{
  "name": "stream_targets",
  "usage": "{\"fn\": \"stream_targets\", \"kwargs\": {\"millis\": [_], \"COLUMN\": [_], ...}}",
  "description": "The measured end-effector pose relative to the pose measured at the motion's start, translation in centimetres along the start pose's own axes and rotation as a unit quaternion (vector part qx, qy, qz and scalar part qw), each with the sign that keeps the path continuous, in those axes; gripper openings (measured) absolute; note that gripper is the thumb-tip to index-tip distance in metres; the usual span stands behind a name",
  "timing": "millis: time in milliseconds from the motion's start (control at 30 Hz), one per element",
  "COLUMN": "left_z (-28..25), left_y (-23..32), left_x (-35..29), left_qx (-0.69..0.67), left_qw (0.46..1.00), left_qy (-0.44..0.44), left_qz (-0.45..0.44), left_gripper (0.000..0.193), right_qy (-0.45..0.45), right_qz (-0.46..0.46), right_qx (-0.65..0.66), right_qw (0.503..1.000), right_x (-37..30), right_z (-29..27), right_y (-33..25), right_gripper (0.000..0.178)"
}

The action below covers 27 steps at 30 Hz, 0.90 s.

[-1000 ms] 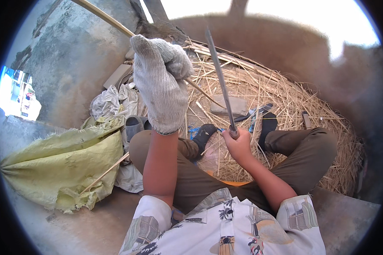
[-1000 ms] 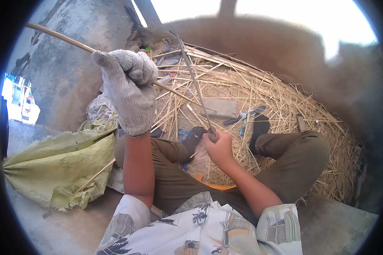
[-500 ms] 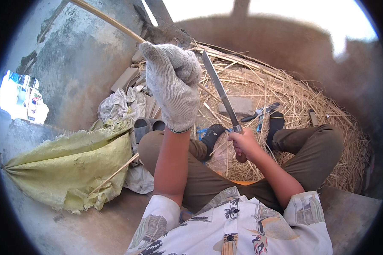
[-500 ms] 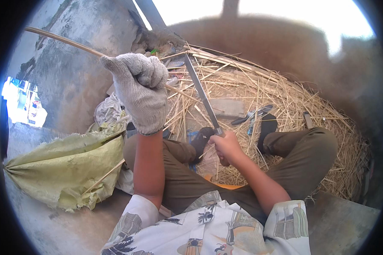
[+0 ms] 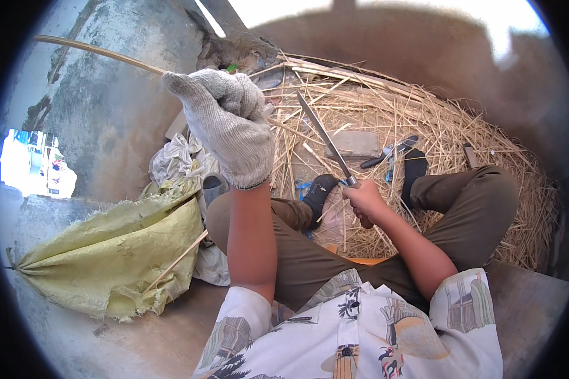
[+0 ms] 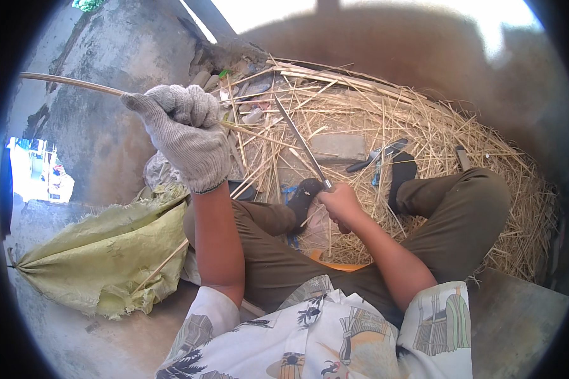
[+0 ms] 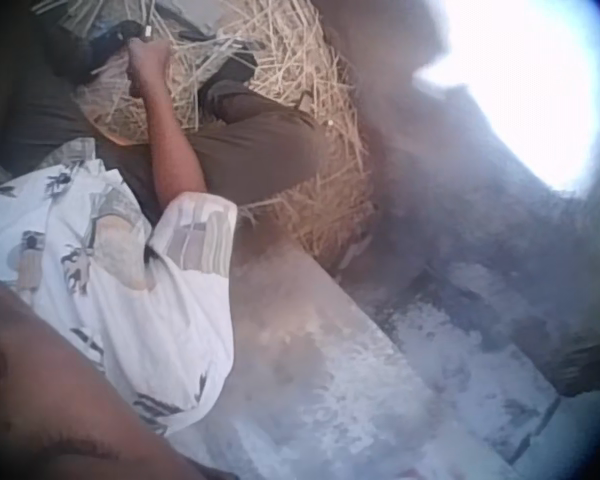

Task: The person sits cross-legged on the ground and uses a large knife to shave thin strips from a long bamboo stick. They hold the bamboo with a gloved left hand and repeatedly scrape the knife along its length, producing fine shavings that fall onto the floor.

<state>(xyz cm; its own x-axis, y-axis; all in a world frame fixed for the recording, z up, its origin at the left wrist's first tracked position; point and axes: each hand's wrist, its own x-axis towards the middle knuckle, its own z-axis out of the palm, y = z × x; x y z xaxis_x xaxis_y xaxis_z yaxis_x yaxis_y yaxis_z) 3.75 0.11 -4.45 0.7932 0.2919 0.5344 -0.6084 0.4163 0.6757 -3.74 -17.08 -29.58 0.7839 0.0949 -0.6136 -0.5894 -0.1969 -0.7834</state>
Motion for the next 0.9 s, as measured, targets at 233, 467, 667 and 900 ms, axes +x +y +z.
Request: {"fn": "stream_targets", "kwargs": {"millis": [233,467,667,900], "left_z": [0.1,0.5,0.7,0.8], "left_y": [0.2,-0.5,-0.2,-0.4], "left_x": [0.2,-0.9,-0.8,-0.7], "left_qx": [0.008,0.073,0.100,0.087], "left_qw": [1.000,0.992,0.989,0.989], "left_qy": [0.010,0.087,0.074,0.103], "left_qz": [0.020,0.052,0.074,0.064], "left_gripper": [0.062,0.063,0.065,0.066], "right_qy": [0.094,0.125,0.117,0.145], "right_qz": [-0.197,-0.132,-0.087,-0.198], "right_qx": [-0.046,-0.170,-0.190,-0.113], "right_qw": [0.975,0.969,0.971,0.963], "right_x": [-2.2,0.9,0.1,-1.2], "right_z": [0.8,0.0,-0.4,1.3], "right_y": [-1.0,3.2,1.5,0.5], "right_gripper": [0.023,0.023,0.024,0.024]}}
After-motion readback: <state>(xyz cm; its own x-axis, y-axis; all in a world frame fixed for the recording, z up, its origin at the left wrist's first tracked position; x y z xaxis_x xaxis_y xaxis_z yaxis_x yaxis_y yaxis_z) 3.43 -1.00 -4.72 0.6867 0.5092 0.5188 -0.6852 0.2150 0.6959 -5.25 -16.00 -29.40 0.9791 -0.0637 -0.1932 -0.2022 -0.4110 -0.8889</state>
